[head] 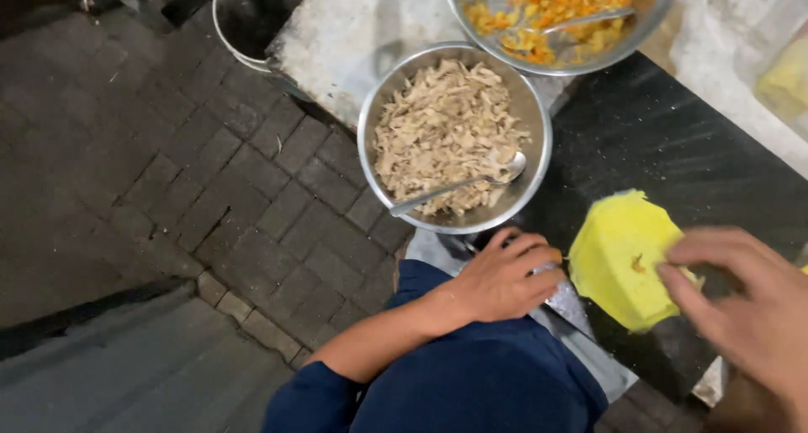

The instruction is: The person places a yellow crepe on a black cutting board, adds a mixture of shredded vegetables and shredded meat, then folds the crepe into a small roll. The process repeats with additional crepes, fillings, and rolls placed into a clear plastic container.

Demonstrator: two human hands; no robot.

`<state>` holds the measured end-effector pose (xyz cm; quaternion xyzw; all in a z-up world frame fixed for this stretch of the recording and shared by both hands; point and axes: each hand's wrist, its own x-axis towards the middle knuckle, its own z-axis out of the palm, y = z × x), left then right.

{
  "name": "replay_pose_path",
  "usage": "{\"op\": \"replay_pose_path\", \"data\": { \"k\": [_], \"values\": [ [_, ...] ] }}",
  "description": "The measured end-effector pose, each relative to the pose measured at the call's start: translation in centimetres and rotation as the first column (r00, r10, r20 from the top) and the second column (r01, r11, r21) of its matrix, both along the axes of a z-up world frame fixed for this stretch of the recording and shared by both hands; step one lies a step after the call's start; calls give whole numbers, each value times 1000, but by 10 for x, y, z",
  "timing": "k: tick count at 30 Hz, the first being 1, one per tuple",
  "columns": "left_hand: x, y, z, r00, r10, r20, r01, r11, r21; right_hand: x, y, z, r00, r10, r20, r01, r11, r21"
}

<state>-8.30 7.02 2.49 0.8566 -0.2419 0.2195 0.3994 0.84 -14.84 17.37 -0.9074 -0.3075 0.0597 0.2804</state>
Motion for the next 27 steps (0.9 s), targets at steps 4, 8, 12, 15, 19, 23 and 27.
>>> {"op": "replay_pose_path", "data": {
  "k": [4,8,12,15,19,23,27],
  "values": [
    [-17,32,36,998,9,65,-6,999,-45,32,96,1,985,165,41,-165,986,-11],
    [-29,66,50,981,108,163,-99,993,-66,58,160,-25,930,359,-81,-364,929,-64],
    [-40,93,45,935,264,237,-260,964,-46,67,205,-44,820,483,-308,-544,825,-153],
    [-37,104,43,879,395,267,-410,912,-1,65,226,-51,742,602,-295,-650,753,-98],
    [-35,102,35,872,439,215,-451,892,8,65,234,-70,707,651,-278,-696,709,-112],
    [-35,96,42,852,477,215,-474,878,-69,66,225,-66,726,687,-31,-681,712,-171],
    [-29,90,51,905,352,239,-357,934,-23,80,197,-20,844,534,48,-536,839,95]
  ]
}}
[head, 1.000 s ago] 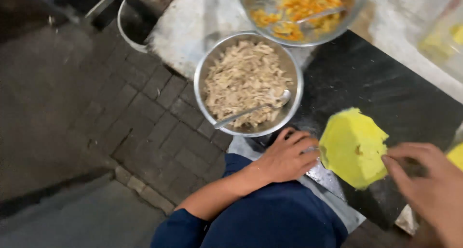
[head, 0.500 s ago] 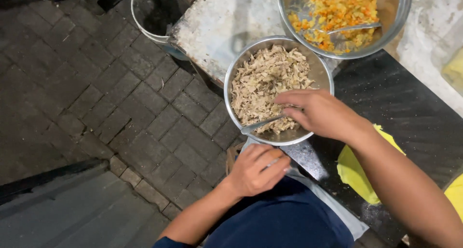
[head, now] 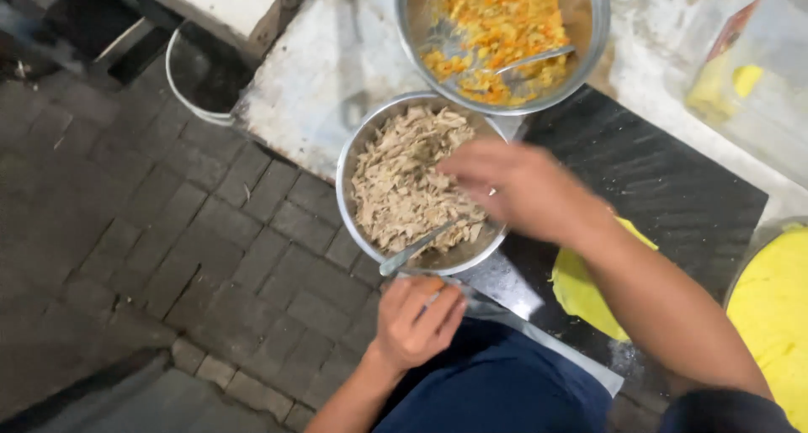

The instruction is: The person places a yellow crepe on a black cutting board, adds a mixture of shredded vegetables and shredded meat, then folds the crepe into a small roll. The process repeats with additional crepes, fillings, and rolls placed into a clear plastic container.

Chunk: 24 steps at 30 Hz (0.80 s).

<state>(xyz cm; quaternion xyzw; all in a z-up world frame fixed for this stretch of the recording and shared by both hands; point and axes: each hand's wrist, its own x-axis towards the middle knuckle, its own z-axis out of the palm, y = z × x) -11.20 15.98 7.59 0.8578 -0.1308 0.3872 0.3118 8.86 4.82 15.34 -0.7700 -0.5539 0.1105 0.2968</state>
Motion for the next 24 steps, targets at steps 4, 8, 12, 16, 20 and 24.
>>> {"op": "replay_pose_path", "data": {
  "k": [4,8,12,16,20,24],
  "values": [
    [18,-37,-24,988,-140,62,144,986,-80,81,-24,2,922,-355,156,369,927,-73],
    [40,-61,-18,918,-397,-24,391,912,-119,126,2,10,821,-547,166,557,702,-443],
    [57,-80,-45,857,-508,-92,489,856,-170,131,33,8,900,-352,256,418,533,-736],
    [64,-77,-44,850,-527,-23,510,832,-217,162,27,-37,898,7,440,398,414,-818],
    [66,-75,-38,879,-473,-69,451,869,-204,188,19,-52,893,64,446,359,497,-790],
    [67,-69,-32,900,-419,-120,396,901,-177,185,16,-13,933,-142,332,344,625,-701]
  ]
}}
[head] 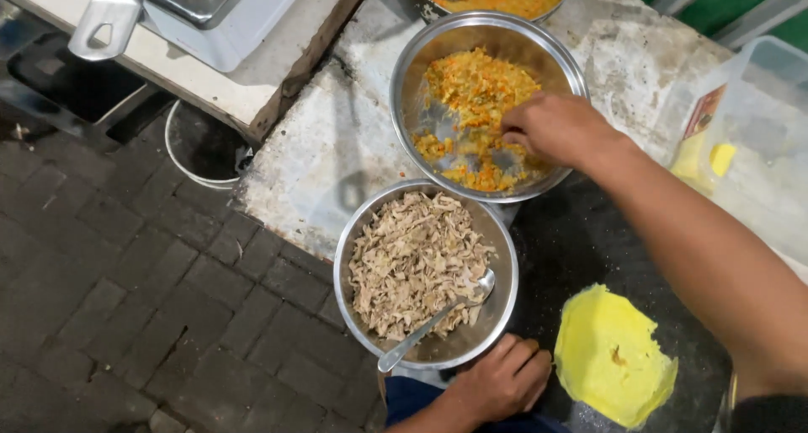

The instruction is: The person places a yellow crepe on a black cutting board, adds a mixture of shredded vegetables and shredded meat, then folds the crepe into a small roll. The process repeats with additional crepes, fillings, and rolls placed into a clear plastic container.

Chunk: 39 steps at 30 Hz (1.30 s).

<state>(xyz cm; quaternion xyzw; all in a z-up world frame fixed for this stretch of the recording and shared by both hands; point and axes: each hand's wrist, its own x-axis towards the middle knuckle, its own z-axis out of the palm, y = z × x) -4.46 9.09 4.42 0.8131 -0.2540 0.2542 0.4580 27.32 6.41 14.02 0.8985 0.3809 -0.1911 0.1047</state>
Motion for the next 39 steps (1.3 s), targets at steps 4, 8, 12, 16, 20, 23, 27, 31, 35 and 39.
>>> {"op": "replay_pose_path", "data": {
  "k": [4,8,12,16,20,23,27,31,35,39],
  "values": [
    [3,-1,-2,998,-26,-51,27,999,23,-25,23,26,943,-297,-149,295,955,-38],
    [3,5,6,990,-59,-125,68,996,66,-24,34,3,959,-190,-208,200,979,27],
    [6,6,9,997,0,-82,7,997,80,-14,32,-28,922,-184,-341,238,963,125],
    [6,5,8,996,-10,-85,15,999,52,-14,25,-26,913,-174,-369,218,973,81],
    [4,8,14,983,-49,-177,66,993,94,-5,14,-27,869,-167,-466,181,983,-15],
    [3,3,10,987,-31,-159,42,997,63,5,0,-26,818,-177,-547,188,982,-37],
    [1,-4,6,986,-33,-163,27,999,-33,13,-21,-11,755,-224,-616,276,961,-11],
    [3,-6,11,991,58,-120,-58,998,1,13,-36,5,737,-278,-616,374,927,29],
    [2,-8,8,994,61,-89,-60,998,7,-13,-13,16,929,-224,-294,240,971,18],
    [2,-8,9,995,63,-79,-62,998,4,-30,-3,1,990,-100,-98,94,994,-63]
  ]
}}
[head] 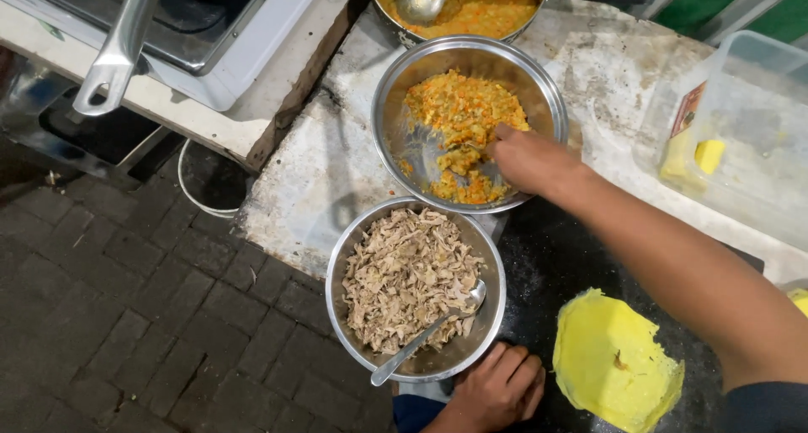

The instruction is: The person places a yellow crepe on a black cutting board, adds a mixture of shredded vegetables and shredded meat, then folds the crepe into a small roll. The process repeats with additional crepes, fillings, and rolls placed into a clear plastic container.

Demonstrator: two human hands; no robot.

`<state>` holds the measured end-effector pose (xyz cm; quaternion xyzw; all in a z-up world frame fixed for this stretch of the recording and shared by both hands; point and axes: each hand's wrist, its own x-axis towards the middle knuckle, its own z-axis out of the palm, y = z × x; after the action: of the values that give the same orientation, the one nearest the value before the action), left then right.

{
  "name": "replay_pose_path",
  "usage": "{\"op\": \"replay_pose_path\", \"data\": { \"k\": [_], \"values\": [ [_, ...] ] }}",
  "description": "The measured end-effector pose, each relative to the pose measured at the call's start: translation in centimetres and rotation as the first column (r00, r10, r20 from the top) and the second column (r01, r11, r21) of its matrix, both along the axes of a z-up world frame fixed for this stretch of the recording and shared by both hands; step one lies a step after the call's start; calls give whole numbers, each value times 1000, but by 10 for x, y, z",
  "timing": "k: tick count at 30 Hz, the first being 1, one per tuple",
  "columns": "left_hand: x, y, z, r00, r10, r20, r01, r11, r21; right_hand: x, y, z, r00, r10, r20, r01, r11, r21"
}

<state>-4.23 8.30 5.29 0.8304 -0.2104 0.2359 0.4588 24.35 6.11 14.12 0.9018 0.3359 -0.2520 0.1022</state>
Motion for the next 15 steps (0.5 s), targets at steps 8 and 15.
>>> {"op": "replay_pose_path", "data": {
  "k": [8,15],
  "values": [
    [0,0,1,999,23,26,-23,1000,12,18,-13,-23,968,56,-243,-31,994,104],
    [-1,-7,-6,995,40,92,-39,999,-15,31,-36,-27,943,44,-331,105,903,418]
  ]
}}
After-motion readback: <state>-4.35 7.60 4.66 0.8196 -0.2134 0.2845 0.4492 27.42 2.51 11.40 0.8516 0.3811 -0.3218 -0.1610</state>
